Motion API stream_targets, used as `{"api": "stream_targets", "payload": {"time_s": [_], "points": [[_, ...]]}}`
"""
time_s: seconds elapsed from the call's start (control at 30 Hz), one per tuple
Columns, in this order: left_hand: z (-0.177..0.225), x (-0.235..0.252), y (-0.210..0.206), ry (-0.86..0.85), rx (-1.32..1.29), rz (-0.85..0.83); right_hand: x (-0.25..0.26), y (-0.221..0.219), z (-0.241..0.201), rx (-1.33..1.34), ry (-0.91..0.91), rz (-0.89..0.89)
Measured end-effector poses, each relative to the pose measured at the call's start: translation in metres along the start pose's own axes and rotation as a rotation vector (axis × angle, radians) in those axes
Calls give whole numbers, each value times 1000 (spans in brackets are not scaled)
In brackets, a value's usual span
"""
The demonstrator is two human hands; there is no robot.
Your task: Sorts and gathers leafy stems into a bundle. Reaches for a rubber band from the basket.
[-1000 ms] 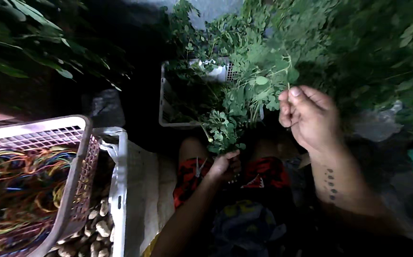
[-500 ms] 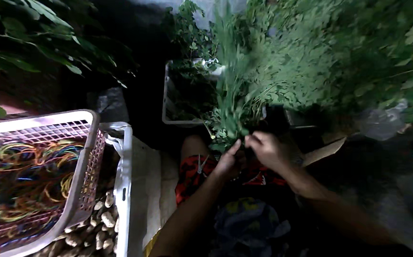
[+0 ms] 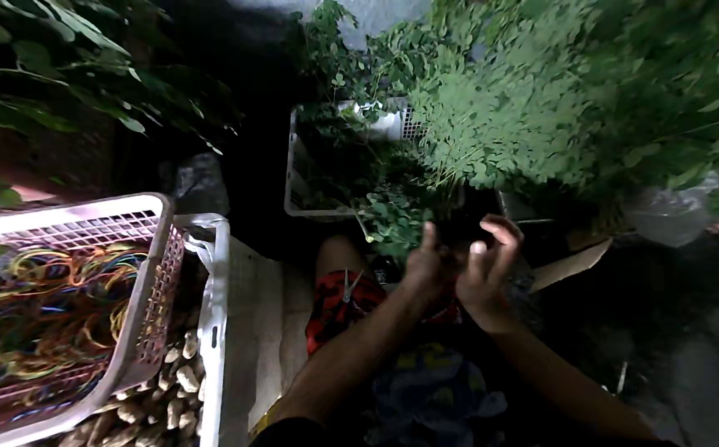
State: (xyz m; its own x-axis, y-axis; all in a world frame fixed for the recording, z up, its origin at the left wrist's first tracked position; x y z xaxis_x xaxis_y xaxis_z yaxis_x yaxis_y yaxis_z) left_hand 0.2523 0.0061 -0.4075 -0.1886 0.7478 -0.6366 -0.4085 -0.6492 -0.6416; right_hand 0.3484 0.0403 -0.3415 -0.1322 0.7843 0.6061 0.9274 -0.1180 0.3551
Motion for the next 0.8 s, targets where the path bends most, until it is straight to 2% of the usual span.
{"api": "stream_targets", "payload": {"time_s": [0.03,0.1,0.17,0.23,0.3,0.37,0.43,0.5,0.57,0.63,0.67,0.8], "points": [[-6,-8,-12,5,28,-42,7,-5,0,32,23,62],[5,-15,-27,5,68,-46,25,-5,5,115,-14,66],[38,-17,-36,-13,207,-67,51,3,8,127,-24,-97],[82,-24,-56,-47,418,-126,87,9,-7,-86,171,-380],[130,-41,-90,-75,741,-212,127,5,-40,-371,472,-555],[172,-60,-131,-81,1183,-355,169,-7,-75,-496,763,-580],[210,-82,-167,-182,1562,-409,209,-20,-102,-464,897,-586],[251,-107,-197,-425,1795,-295,243,-33,-118,-386,751,-631],[287,-131,-219,-809,1849,-155,264,-44,-122,-371,507,-623],[302,-150,-231,-1216,1844,-181,265,-50,-125,-256,371,-546],[304,-157,-233,-1328,1853,-214,261,-52,-129,-179,325,-527],[300,-161,-234,-1388,1971,-275,243,-61,-147,57,217,-534]]}}
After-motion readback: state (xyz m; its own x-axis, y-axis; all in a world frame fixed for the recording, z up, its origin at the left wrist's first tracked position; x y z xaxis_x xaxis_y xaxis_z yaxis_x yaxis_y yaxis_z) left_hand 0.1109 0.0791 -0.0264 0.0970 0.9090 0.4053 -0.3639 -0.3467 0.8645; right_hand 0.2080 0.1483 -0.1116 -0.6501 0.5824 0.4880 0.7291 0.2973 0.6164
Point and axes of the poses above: each hand's wrist, its own x-axis towards the middle knuckle, its own y-axis out of the back of the hand, z = x × y, the point moved 6 cm from there along x, towards the middle knuckle, and after that the axes turned 9 degrees about -x, right-handed, at the moved point
